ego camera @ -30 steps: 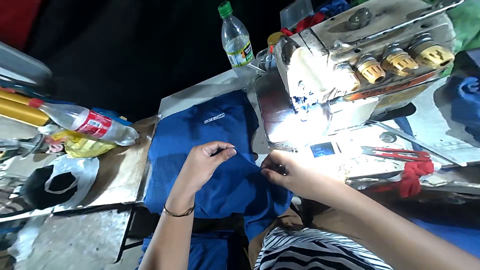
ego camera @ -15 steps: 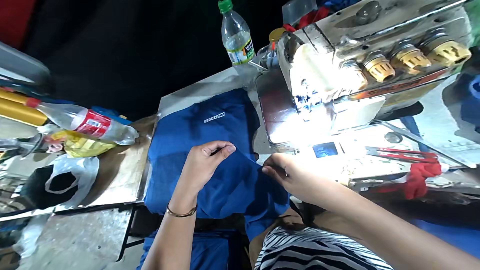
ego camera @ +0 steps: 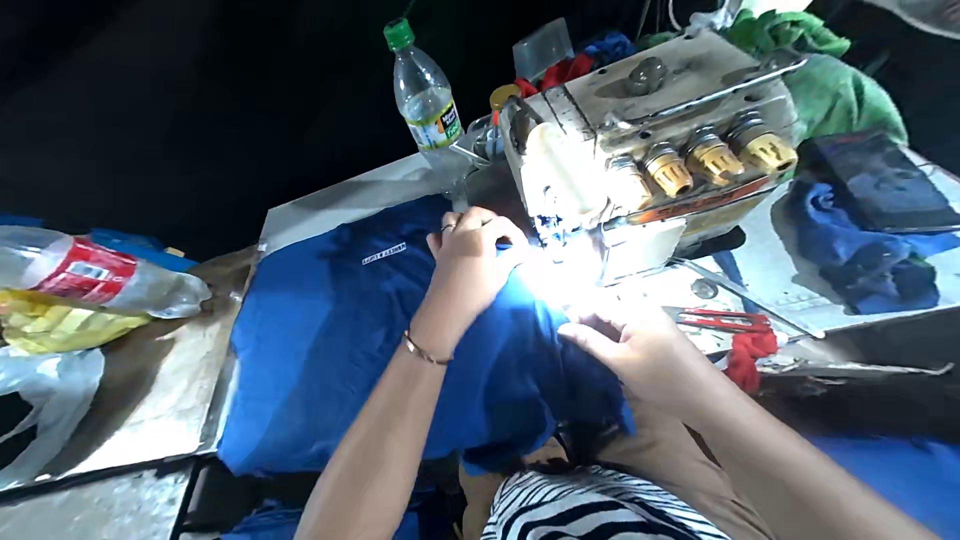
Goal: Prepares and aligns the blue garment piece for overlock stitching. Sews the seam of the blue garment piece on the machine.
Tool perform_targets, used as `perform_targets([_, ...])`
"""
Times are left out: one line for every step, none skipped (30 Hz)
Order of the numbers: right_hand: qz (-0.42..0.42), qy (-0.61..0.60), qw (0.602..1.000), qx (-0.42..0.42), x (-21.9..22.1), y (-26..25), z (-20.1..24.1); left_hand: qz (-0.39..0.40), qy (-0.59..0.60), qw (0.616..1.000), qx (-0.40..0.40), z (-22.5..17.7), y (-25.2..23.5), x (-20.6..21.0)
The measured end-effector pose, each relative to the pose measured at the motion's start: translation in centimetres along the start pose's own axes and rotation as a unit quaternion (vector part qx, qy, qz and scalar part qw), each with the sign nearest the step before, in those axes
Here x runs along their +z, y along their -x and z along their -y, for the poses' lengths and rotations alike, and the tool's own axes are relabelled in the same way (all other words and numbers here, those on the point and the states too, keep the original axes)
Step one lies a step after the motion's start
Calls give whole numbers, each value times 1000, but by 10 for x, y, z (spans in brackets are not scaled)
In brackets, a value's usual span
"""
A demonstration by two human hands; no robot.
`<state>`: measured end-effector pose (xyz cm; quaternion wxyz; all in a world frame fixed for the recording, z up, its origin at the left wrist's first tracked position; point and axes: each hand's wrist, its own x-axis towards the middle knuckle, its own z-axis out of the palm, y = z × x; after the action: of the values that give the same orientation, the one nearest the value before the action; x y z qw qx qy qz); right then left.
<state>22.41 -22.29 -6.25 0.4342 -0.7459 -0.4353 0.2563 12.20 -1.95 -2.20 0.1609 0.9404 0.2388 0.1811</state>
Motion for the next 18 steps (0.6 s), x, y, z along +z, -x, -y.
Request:
perform_targets([0, -12, 1000, 6, 1, -1, -5, -39, -41, 998, 17, -5, 4, 6])
perform_targets([0, -20, 1000, 6, 1, -1, -8, -63, -69, 995, 29, -11, 9, 10])
perform_targets([1, -28, 1000, 7, 2, -2, -8, -69, -86, 993, 34, -18, 14, 13])
perform_targets([1, -40, 999, 5, 3, -3, -9, -63, -100, 992, 32, -25, 22, 14])
perform_targets([1, -60, 998, 2, 4, -4, -9, -53, -102, 993, 29, -32, 30, 15])
perform_targets([0, -80, 997, 0, 5, -5, -11, -52, -103, 993, 25, -36, 37, 18])
perform_targets([1, -91, 996, 4, 6, -4, -13, -52, -101, 993, 17, -41, 44, 21])
perform_targets([3, -100, 995, 9, 6, -1, -14, -50, -100, 994, 7, -46, 51, 24])
perform_targets([6, -107, 994, 13, 5, 2, -16, -50, -92, 995, 4, -50, 58, 27])
perform_targets([8, -108, 994, 14, 4, 7, -19, -53, -80, 995, 10, -52, 65, 33])
perform_targets([7, -112, 994, 17, 3, 11, -23, -57, -64, 996, 21, -52, 71, 40])
perform_targets([7, -122, 992, 21, 2, 15, -27, -65, -46, 996, 33, -53, 76, 46])
perform_targets([6, -133, 991, 29, 0, 19, -31, -67, -34, 996, 40, -55, 79, 51])
perform_targets([4, -143, 989, 35, -2, 22, -33, -69, -33, 996, 43, -57, 81, 54])
perform_targets([3, -148, 988, 37, -3, 24, -36, -69, -38, 996, 45, -59, 81, 56])
perform_targets([1, -156, 987, 34, -4, 25, -38, -72, -42, 995, 46, -61, 80, 58])
perform_targets([-3, -159, 987, 26, -4, 24, -39, -75, -46, 995, 45, -62, 78, 59])
perform_targets([-9, -154, 988, 17, -3, 22, -40, -76, -48, 995, 44, -63, 75, 61])
